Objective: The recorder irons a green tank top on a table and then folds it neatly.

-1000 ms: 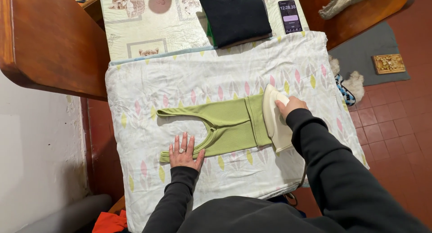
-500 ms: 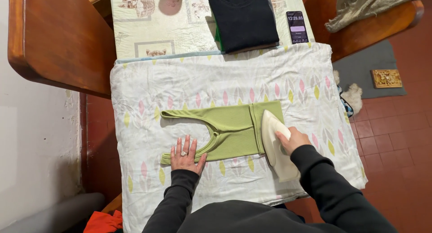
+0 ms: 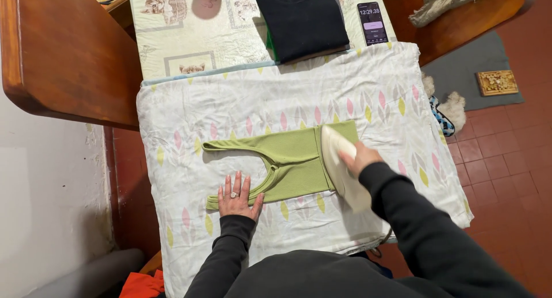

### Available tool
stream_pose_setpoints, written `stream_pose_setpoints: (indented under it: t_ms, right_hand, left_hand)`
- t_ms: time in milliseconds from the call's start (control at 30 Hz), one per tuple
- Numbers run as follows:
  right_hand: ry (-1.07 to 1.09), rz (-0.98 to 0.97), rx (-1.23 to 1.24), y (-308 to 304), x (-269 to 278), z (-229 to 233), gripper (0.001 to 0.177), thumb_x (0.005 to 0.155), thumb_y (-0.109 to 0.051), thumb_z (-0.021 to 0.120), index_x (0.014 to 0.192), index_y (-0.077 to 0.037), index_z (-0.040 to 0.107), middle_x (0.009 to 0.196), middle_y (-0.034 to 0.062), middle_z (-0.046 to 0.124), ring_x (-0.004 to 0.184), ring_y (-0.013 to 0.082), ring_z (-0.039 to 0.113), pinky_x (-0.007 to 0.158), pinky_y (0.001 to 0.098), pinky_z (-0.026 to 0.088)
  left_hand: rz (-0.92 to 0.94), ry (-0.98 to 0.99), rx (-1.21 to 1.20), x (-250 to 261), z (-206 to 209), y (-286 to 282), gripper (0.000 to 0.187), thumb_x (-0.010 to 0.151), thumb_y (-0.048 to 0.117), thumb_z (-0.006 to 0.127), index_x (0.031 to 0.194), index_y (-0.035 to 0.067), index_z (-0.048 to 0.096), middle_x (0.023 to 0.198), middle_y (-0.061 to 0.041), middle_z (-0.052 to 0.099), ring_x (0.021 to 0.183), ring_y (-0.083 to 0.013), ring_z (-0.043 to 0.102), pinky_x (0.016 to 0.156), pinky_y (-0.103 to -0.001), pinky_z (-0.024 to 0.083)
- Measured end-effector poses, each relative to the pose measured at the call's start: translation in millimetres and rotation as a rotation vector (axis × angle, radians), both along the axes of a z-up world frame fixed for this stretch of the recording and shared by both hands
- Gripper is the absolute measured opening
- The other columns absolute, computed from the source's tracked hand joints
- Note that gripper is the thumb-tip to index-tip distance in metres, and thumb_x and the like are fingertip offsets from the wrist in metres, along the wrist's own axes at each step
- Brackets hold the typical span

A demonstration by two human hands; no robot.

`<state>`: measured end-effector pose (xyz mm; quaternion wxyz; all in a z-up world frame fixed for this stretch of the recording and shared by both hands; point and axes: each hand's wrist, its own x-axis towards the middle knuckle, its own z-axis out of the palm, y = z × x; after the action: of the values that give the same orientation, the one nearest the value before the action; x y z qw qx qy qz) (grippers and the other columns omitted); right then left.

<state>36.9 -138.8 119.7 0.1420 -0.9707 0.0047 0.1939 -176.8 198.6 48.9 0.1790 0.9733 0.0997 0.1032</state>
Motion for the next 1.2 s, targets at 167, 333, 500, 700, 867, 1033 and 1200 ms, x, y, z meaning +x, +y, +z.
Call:
stream_pose_setpoints:
  t_ms: [167, 333, 500, 700, 867, 1033, 1200]
  right_hand:
    - [0.088, 0.041, -0.062, -24, -77, 0, 0.061, 0.088, -0.06, 0.063, 0.119, -0.008, 0.062, 0.095, 0.0261, 0.074, 0.091, 0.0454, 0.072, 0.083, 0.0518, 0.057]
    - [0.105, -0.008, -0.019, -32, -72, 15, 0.061, 0.088, -0.06, 0.062, 0.121, -0.009, 0.063, 0.093, 0.0256, 0.076, 0.09, 0.0441, 0.073, 0.083, 0.0509, 0.057]
    - [0.001, -0.065, -0.064, -58, -30, -16, 0.062, 0.089, -0.06, 0.063, 0.122, -0.007, 0.066, 0.099, 0.027, 0.074, 0.094, 0.0468, 0.071, 0.086, 0.0531, 0.055]
    - [-0.075, -0.117, -0.093, -45, 36, -10, 0.062, 0.089, -0.06, 0.066, 0.113, -0.003, 0.071, 0.104, 0.0274, 0.073, 0.101, 0.0472, 0.069, 0.089, 0.0522, 0.054]
    - [-0.006, -0.158, -0.055, -34, 67, 4, 0.062, 0.09, -0.06, 0.066, 0.109, -0.001, 0.072, 0.104, 0.0259, 0.075, 0.098, 0.0436, 0.072, 0.088, 0.0494, 0.056]
    - [-0.024, -0.117, -0.057, -60, 33, -23, 0.063, 0.088, -0.061, 0.066, 0.11, -0.003, 0.071, 0.103, 0.025, 0.075, 0.098, 0.0433, 0.072, 0.089, 0.0486, 0.056]
    - [-0.003, -0.126, -0.081, -79, -31, -23, 0.066, 0.087, -0.063, 0.065, 0.114, -0.003, 0.067, 0.104, 0.026, 0.074, 0.099, 0.0444, 0.071, 0.089, 0.0496, 0.055]
  left_hand:
    - [0.008, 0.003, -0.005, -1, -5, 0, 0.068, 0.086, 0.056, 0.065, 0.143, 0.019, 0.056, 0.159, -0.008, 0.043, 0.149, -0.0354, 0.032, 0.12, -0.058, 0.022]
    - [0.003, -0.001, 0.0, 0, -7, 1, 0.069, 0.086, 0.056, 0.065, 0.143, 0.018, 0.056, 0.159, -0.008, 0.043, 0.149, -0.0359, 0.033, 0.119, -0.058, 0.022]
    - [0.005, 0.001, 0.009, -3, -7, 1, 0.068, 0.087, 0.057, 0.064, 0.142, 0.018, 0.056, 0.159, -0.008, 0.043, 0.149, -0.0354, 0.033, 0.12, -0.058, 0.023]
    - [-0.003, 0.008, 0.024, -2, -8, 0, 0.068, 0.087, 0.057, 0.063, 0.142, 0.018, 0.057, 0.159, -0.008, 0.043, 0.149, -0.0352, 0.032, 0.119, -0.058, 0.022]
    - [0.004, 0.028, 0.029, -1, -8, 0, 0.067, 0.088, 0.057, 0.063, 0.142, 0.018, 0.057, 0.159, -0.008, 0.043, 0.149, -0.0346, 0.032, 0.12, -0.057, 0.021]
    - [0.001, 0.002, 0.025, 0, -10, 2, 0.068, 0.087, 0.058, 0.063, 0.141, 0.018, 0.058, 0.159, -0.008, 0.043, 0.149, -0.0351, 0.032, 0.12, -0.057, 0.021]
    - [0.013, -0.012, 0.011, 1, -7, 0, 0.066, 0.089, 0.057, 0.062, 0.142, 0.018, 0.058, 0.159, -0.007, 0.044, 0.15, -0.0345, 0.032, 0.121, -0.056, 0.022]
